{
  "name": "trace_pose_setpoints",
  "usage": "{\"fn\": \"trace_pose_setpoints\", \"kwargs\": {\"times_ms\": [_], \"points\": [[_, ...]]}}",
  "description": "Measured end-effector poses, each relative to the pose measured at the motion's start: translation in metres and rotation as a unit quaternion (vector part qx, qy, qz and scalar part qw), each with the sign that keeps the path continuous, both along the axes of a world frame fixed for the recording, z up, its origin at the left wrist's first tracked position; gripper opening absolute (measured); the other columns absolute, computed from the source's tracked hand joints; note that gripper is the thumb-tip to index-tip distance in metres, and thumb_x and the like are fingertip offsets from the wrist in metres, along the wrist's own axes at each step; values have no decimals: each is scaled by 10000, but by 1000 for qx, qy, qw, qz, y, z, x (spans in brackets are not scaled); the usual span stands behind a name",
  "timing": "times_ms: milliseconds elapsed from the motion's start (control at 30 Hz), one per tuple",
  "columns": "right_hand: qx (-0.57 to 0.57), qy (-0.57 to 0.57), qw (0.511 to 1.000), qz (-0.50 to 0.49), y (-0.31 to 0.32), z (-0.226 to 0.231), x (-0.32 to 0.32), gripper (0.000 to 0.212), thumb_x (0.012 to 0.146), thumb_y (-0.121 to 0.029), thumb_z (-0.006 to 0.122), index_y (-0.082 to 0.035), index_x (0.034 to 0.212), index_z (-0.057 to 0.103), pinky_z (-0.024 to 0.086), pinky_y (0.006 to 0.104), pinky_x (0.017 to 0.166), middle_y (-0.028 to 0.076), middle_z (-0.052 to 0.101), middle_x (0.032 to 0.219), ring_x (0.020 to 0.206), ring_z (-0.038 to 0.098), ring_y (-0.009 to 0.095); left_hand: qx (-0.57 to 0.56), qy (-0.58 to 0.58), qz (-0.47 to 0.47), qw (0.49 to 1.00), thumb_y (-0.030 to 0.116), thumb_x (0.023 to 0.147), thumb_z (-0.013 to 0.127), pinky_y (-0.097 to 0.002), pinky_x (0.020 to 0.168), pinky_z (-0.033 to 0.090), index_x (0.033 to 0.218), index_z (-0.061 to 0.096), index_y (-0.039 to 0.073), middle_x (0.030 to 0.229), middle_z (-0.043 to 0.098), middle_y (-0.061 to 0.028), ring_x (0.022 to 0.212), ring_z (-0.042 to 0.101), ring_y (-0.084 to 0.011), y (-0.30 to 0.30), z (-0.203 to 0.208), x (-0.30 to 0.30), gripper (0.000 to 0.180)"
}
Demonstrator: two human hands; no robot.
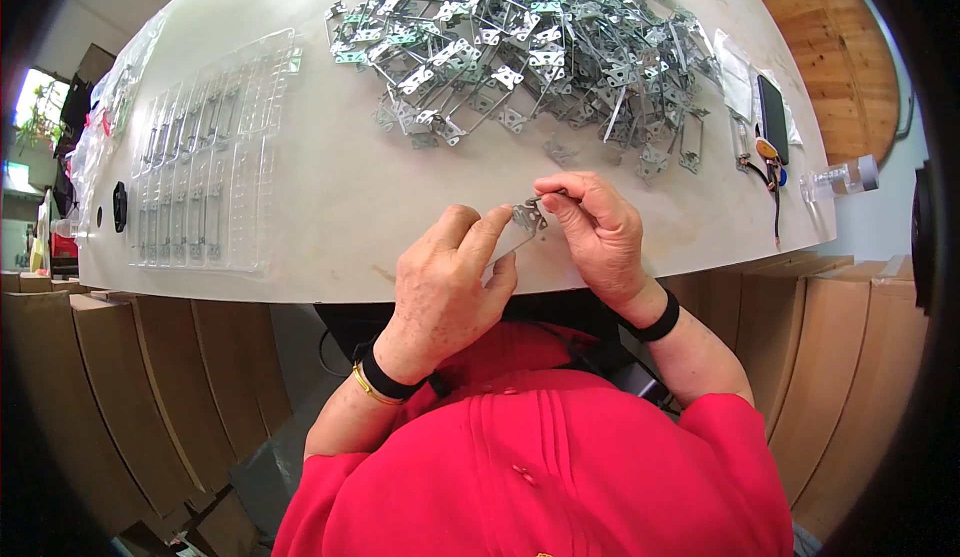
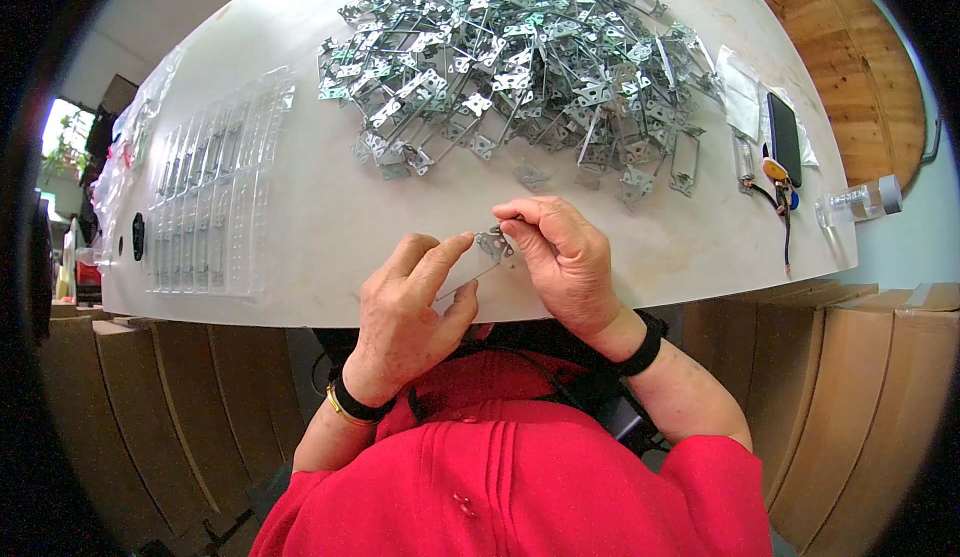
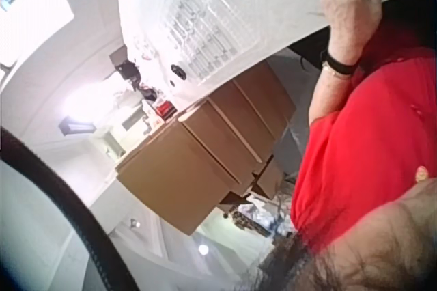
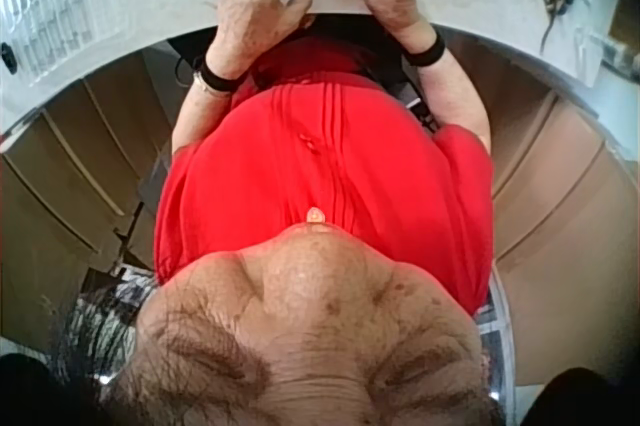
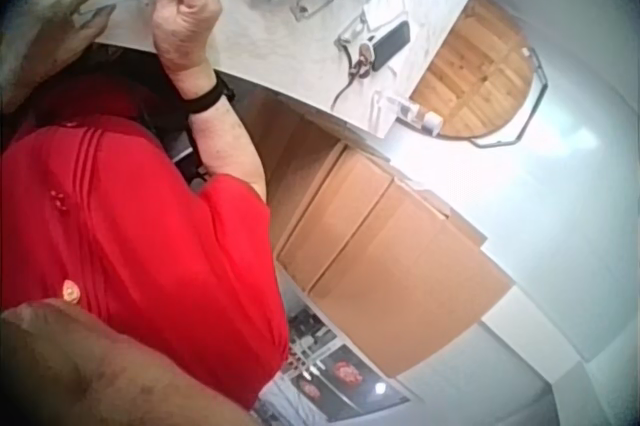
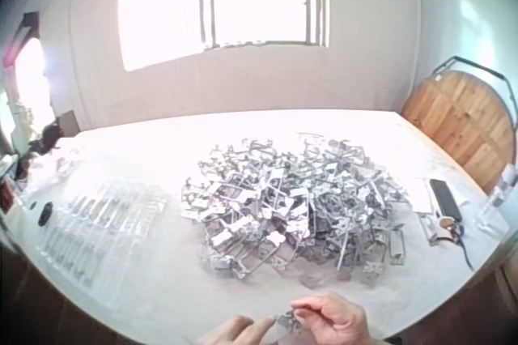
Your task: Assembling small metal components by attaching a wire spring to a bracket and placing it into a plastic tray.
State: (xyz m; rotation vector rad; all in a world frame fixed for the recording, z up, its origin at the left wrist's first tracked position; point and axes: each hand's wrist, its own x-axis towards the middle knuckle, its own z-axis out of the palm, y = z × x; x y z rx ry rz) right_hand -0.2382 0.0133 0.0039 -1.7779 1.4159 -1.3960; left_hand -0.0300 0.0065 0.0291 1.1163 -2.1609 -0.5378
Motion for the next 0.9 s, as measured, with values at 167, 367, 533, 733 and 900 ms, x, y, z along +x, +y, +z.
{"fn": "trace_pose_setpoints", "kwargs": {"times_ms": [167,367,533,733,900], "points": [[-14,14,1000,2,-1,0,0,151,978,-11,734,-37,1127,738,564,307,779,105,733,1023,886,704,208,-5,1,-1,1000,49,764,782,-400,714,575,1255,719,62,1013,671,-142,828,694,-301,0,1,-1,495],[22,-12,1000,4,2,-2,0,161,966,8,735,-36,1121,733,567,313,769,110,732,1004,879,707,207,-13,1,2,1000,45,762,778,-394,705,571,1256,719,63,1015,668,-140,814,688,-293,0,1,-1,498],[-16,28,999,-2,-1,1,1,141,959,-8,754,-37,1094,728,560,306,750,100,728,991,850,696,192,-12,3,0,1000,46,764,778,-393,708,570,1258,716,61,1015,669,-139,822,689,-293,0,-1,0,498],[30,-6,1000,6,2,-2,-1,168,963,6,737,-38,1125,733,567,310,772,107,731,1013,880,705,203,-8,-1,-2,1000,47,766,776,-398,716,572,1260,713,56,1014,670,-142,834,691,-298,0,-1,0,499],[-9,22,1000,5,-2,0,2,156,959,3,747,-40,1108,733,564,305,760,98,730,1000,861,699,194,-8,-4,-2,1000,48,769,774,-399,717,572,1261,711,55,1015,670,-142,833,691,-299,0,-1,1,496]]}}
